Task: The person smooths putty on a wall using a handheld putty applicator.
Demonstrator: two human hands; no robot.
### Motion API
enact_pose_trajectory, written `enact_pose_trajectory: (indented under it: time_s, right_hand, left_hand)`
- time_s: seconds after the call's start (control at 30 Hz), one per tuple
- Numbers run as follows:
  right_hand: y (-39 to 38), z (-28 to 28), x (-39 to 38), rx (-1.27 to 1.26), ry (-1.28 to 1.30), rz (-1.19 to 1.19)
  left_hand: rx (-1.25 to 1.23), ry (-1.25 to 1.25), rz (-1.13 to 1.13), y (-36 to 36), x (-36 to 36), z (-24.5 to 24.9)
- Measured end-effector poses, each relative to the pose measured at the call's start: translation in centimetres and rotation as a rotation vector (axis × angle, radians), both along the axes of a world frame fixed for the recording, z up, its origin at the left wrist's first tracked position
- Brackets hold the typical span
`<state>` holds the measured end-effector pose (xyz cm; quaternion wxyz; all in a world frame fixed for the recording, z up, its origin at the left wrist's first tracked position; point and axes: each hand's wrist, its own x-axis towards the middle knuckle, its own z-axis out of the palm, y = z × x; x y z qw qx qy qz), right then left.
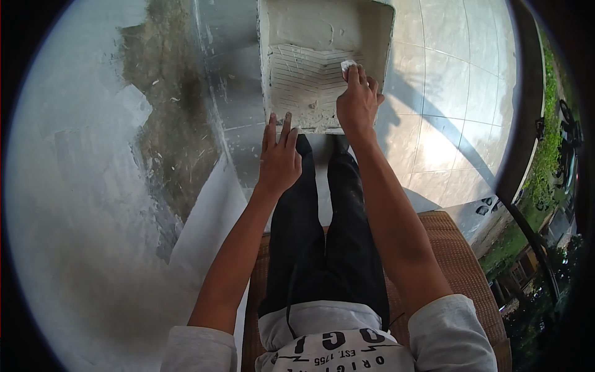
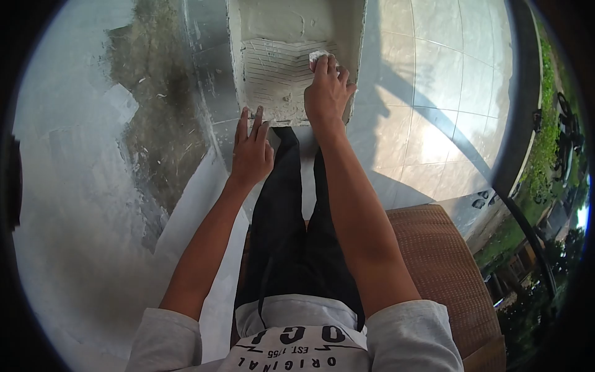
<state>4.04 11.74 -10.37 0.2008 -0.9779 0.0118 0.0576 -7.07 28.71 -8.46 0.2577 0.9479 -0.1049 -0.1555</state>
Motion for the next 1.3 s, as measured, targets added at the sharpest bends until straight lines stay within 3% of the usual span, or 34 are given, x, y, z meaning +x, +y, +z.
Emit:
enact_pose_trajectory:
  time_s: [0.07, 0.2, 0.27, 0.4, 0.5, 0.53, 0.63, 0.77, 0.83, 0.97, 1.07, 1.13, 1.17, 1.23, 1.3]
  right_hand:
    - [-0.3, -1.0, 0.7, -0.159, 0.185, -0.086]
    - [5.5, -1.0, -4.8, -0.136, 0.081, -0.081]
    - [5.7, 1.8, -4.0, 0.125, 0.330, -0.087]
    - [0.0, 0.5, -1.0, 0.004, 0.202, -0.250]
    - [3.3, -0.8, -1.9, -0.049, 0.275, -0.306]
    - [5.2, -1.4, -2.9, -0.082, 0.201, -0.252]
    - [7.7, 1.3, -3.0, 0.152, 0.410, -0.086]
    - [1.2, 1.2, -0.6, 0.068, 0.149, -0.268]
    - [-0.9, 0.5, 0.1, -0.003, 0.184, -0.359]
    - [4.3, -0.2, -0.7, 0.049, 0.332, -0.402]
    - [7.6, -0.9, -1.8, 0.117, 0.251, -0.251]
    - [8.0, -1.4, -1.4, 0.471, 0.286, -0.323]
    - [7.4, -0.3, -0.9, 0.481, 0.265, -0.309]
    - [4.6, 2.3, -0.6, 0.755, 0.337, -0.389]
    - [2.0, 3.6, -0.9, 1.326, 0.622, -0.656]
  left_hand:
    - [0.008, -0.016, 0.015, 0.3, 0.6, -0.1]
    - [0.015, -0.039, 0.035, 0.8, 1.0, 0.5]
    - [0.010, -0.041, 0.036, 0.9, 0.9, 0.7]
    - [0.002, -0.059, 0.057, 1.1, 0.2, 0.5]
    - [0.017, -0.001, 0.056, 1.0, -0.6, 0.5]
    - [0.017, 0.004, 0.052, 1.0, -1.0, 0.5]
    - [0.034, -0.004, 0.051, 0.7, -1.5, 0.4]
    - [0.026, 0.001, 0.032, 0.5, -1.4, -0.1]
    - [0.012, -0.033, 0.032, 0.2, -1.5, -0.2]
    - [0.022, 0.012, 0.031, 0.0, -1.8, 0.0]
    - [0.048, -0.006, 0.068, 0.3, -2.0, 1.4]
    - [0.078, -0.011, 0.068, 1.1, -2.3, 2.5]
    - [0.109, -0.001, 0.068, 1.5, -2.5, 3.3]
    - [0.132, -0.035, 0.100, 2.1, -2.9, 5.1]
    - [0.104, -0.075, 0.173, 2.5, -3.4, 6.6]
